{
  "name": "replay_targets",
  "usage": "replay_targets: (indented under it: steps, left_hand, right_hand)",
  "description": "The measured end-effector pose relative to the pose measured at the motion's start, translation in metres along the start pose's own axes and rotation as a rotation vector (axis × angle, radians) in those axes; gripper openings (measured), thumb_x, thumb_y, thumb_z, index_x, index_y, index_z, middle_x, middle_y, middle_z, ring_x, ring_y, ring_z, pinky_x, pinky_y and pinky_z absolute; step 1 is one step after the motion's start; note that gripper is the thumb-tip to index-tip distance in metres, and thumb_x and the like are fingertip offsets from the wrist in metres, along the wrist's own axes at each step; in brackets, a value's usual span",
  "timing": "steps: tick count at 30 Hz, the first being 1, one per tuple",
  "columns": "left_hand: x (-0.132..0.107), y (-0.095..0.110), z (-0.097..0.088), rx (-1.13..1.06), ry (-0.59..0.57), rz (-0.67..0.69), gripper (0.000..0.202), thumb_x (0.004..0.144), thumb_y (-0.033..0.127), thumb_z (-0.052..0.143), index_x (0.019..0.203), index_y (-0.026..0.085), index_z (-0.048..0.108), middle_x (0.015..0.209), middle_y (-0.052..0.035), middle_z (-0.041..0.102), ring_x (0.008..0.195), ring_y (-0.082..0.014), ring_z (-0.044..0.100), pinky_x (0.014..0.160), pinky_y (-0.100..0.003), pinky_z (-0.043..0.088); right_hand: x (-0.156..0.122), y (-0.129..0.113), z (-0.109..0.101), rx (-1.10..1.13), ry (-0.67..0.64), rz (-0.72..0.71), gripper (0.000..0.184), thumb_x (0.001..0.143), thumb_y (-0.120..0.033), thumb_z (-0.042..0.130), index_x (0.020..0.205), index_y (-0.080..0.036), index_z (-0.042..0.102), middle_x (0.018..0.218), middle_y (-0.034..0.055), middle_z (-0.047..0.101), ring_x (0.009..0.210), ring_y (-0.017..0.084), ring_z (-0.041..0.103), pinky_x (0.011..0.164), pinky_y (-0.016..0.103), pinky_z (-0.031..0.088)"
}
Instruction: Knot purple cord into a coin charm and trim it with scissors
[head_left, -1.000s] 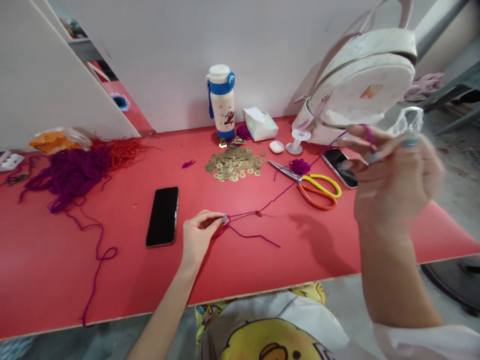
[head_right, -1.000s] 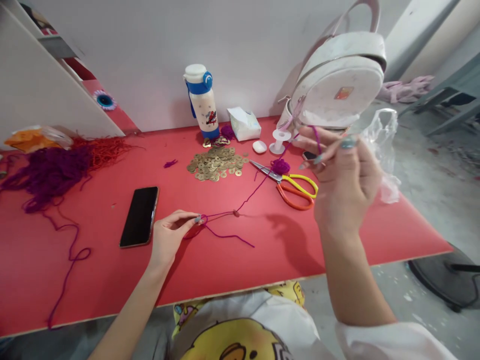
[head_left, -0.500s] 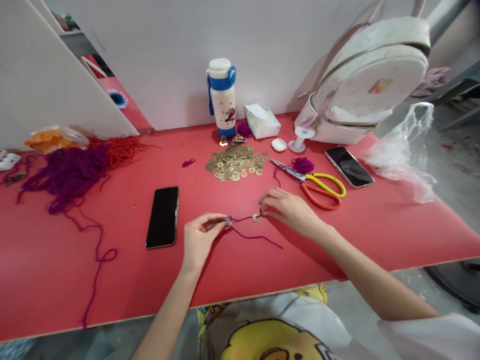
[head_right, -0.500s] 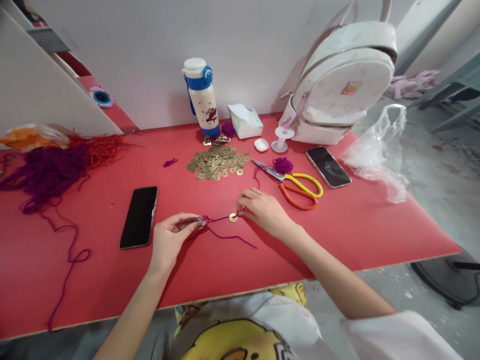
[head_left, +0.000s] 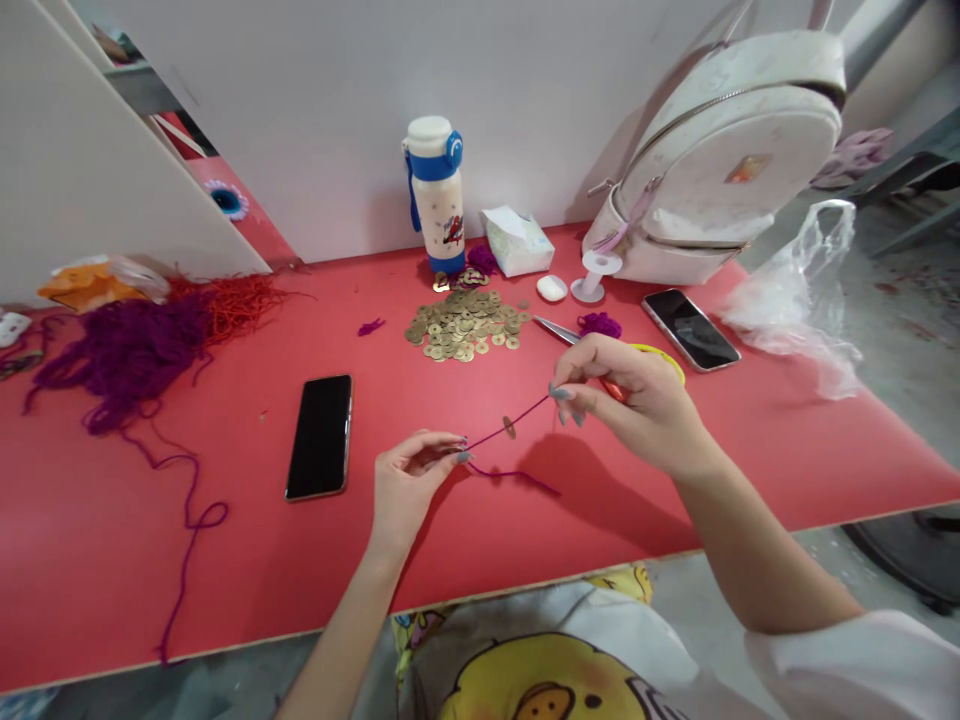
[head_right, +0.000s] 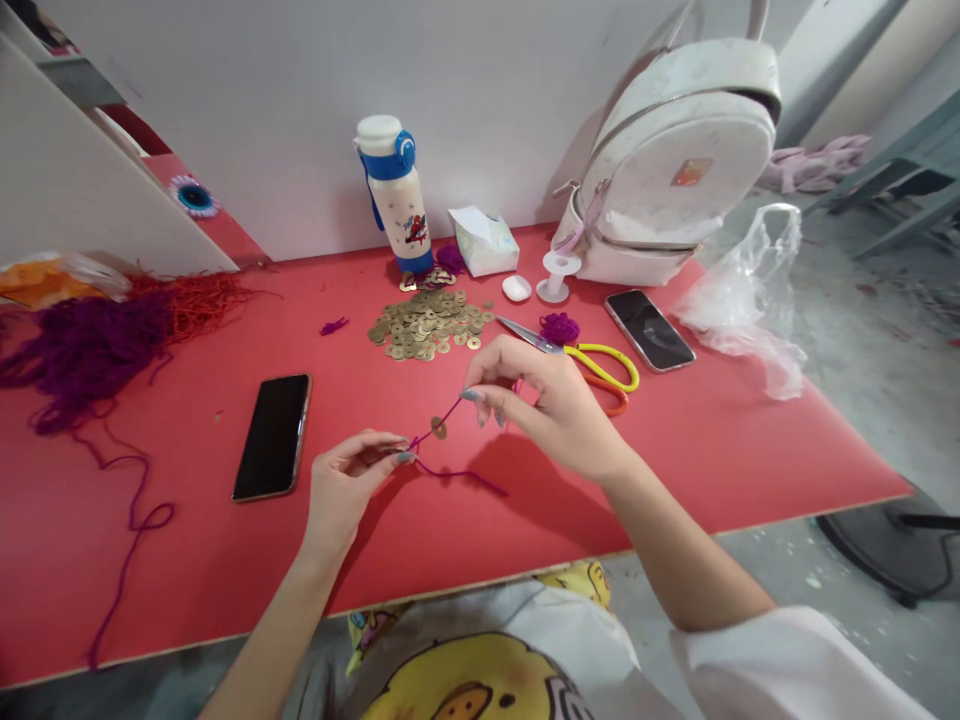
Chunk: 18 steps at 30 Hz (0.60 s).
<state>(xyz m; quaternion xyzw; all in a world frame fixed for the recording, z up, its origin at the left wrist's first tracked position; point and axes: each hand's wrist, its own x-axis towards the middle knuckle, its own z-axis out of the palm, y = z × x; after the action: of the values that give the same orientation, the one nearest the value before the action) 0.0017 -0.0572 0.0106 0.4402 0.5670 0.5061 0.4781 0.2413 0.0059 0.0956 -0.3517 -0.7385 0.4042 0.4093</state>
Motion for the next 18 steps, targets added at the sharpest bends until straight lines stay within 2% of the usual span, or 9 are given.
replay_targets:
  steps: [5,10,16,18]
  left_hand:
    - [-0.004,0.003,0.002,-0.015,-0.004,-0.011,0.018,0.07,0.021,0.079,0.088,0.021,0.08,0.084,-0.0038,0.076,0.075,-0.0165,0.074,0.075,-0.024,0.061]
    - [-0.007,0.009,0.004,0.038,-0.068,-0.013,0.025,0.071,0.018,0.076,0.095,0.022,0.08,0.078,-0.0036,0.075,0.074,-0.0181,0.072,0.076,-0.029,0.061]
    - [-0.008,0.014,0.005,0.175,-0.159,0.076,0.028,0.074,0.016,0.074,0.1,0.025,0.08,0.073,-0.0029,0.072,0.074,-0.017,0.067,0.078,-0.029,0.056]
    - [-0.009,0.015,0.006,0.183,-0.182,0.089,0.023,0.075,0.015,0.073,0.095,0.025,0.081,0.073,-0.0032,0.071,0.072,-0.0164,0.066,0.074,-0.027,0.056]
  right_hand:
    - [0.002,-0.007,-0.002,-0.066,0.022,-0.031,0.008,0.093,-0.024,0.061,0.086,-0.021,0.062,0.069,-0.0025,0.062,0.056,0.009,0.059,0.053,0.022,0.047]
    - [0.005,-0.008,-0.001,-0.064,0.031,-0.038,0.01,0.093,-0.026,0.061,0.084,-0.021,0.062,0.07,-0.0016,0.063,0.055,0.01,0.058,0.052,0.022,0.048]
    - [0.005,-0.007,-0.001,-0.072,0.015,-0.011,0.012,0.094,-0.028,0.06,0.085,-0.021,0.062,0.068,-0.0008,0.062,0.056,0.011,0.059,0.051,0.023,0.049]
    - [0.005,-0.007,-0.001,-0.068,0.019,-0.003,0.011,0.093,-0.028,0.06,0.085,-0.021,0.062,0.068,-0.0005,0.062,0.056,0.011,0.059,0.05,0.024,0.049]
